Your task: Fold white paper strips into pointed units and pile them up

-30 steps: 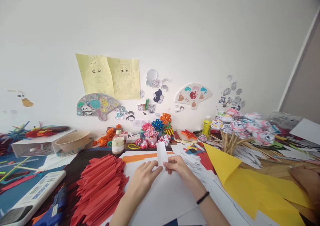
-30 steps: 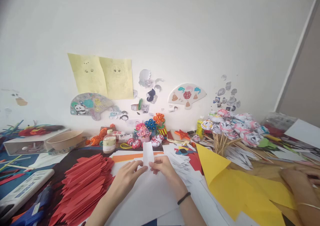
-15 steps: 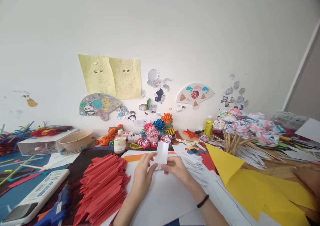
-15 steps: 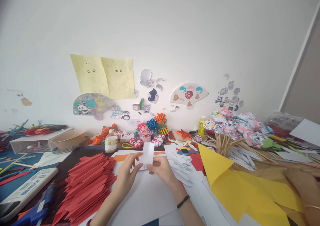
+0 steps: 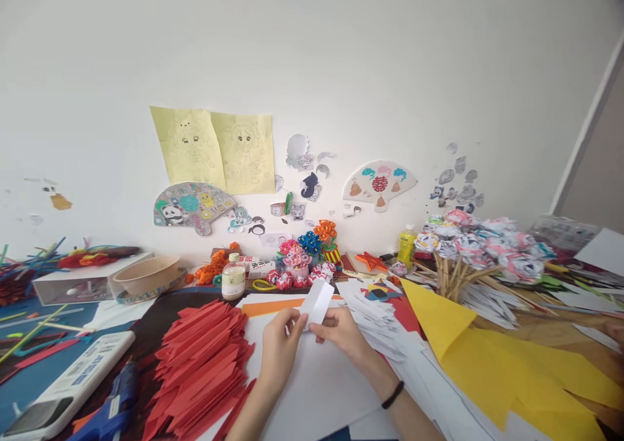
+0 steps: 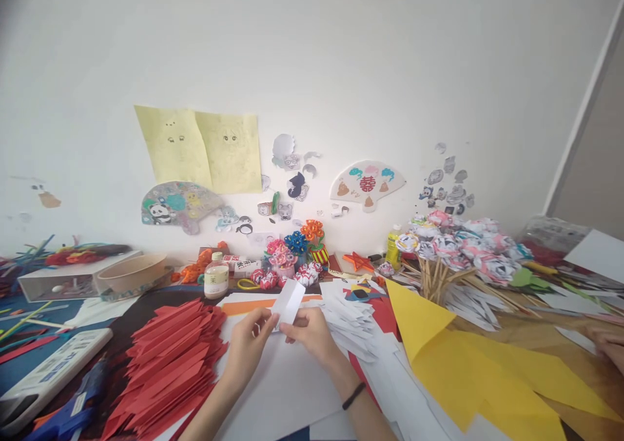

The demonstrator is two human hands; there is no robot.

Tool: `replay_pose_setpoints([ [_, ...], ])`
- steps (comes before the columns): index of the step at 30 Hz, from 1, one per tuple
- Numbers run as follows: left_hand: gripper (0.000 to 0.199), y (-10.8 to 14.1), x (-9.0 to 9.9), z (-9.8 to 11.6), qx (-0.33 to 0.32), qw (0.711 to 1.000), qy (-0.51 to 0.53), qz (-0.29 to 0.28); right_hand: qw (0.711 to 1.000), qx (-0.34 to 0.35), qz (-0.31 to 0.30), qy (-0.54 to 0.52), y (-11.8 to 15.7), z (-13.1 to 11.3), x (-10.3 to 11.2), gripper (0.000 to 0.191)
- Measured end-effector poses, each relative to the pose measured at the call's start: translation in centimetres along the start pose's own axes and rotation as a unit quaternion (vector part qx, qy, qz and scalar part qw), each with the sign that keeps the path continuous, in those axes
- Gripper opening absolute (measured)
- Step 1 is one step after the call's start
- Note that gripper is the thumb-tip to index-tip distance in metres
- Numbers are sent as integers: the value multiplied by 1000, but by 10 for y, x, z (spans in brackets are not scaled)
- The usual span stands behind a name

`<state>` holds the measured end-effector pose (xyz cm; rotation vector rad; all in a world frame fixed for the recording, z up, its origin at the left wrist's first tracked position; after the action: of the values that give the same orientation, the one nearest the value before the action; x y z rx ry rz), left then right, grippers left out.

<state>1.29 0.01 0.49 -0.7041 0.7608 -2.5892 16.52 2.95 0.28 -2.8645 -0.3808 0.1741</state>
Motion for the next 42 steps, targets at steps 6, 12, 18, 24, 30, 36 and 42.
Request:
replay_pose_setpoints([
  [6, 32, 0, 2, 3, -11, 1000, -14, 10, 1000, 1, 12, 16, 3, -3, -1, 32],
  [12, 34, 1, 3, 5, -21, 999, -26, 5, 1000, 6, 12, 22, 1, -4, -1, 32],
  [18, 35, 1, 2, 7, -20, 1000, -16, -6, 999, 14, 27, 33, 1, -6, -2, 33],
  [24, 34, 0, 4, 9, -21, 1000, -3, -5, 998, 17, 39, 44, 0, -2, 1, 34],
  [30, 32, -1, 5, 11, -24, 1000, 6, -13, 998, 24, 45, 45, 0, 1, 1, 33],
  [36, 31, -3, 6, 10, -5, 999, 22, -42, 997, 27, 65, 27, 1, -5, 2, 31],
  [42, 34, 1, 4, 14, -18, 994, 55, -90, 997, 28, 75, 19, 3, -9, 1, 29],
])
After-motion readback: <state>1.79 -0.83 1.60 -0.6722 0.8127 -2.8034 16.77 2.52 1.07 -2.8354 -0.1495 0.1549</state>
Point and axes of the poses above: each hand's wrist, its own y-axis away from the middle knuckle, its own x-axis out of the back of the hand, z = x × y, the point moved 1 cm from there along -y, towards the middle knuckle, and after that the axes turned 8 degrees about z, right-handed, at the moved point
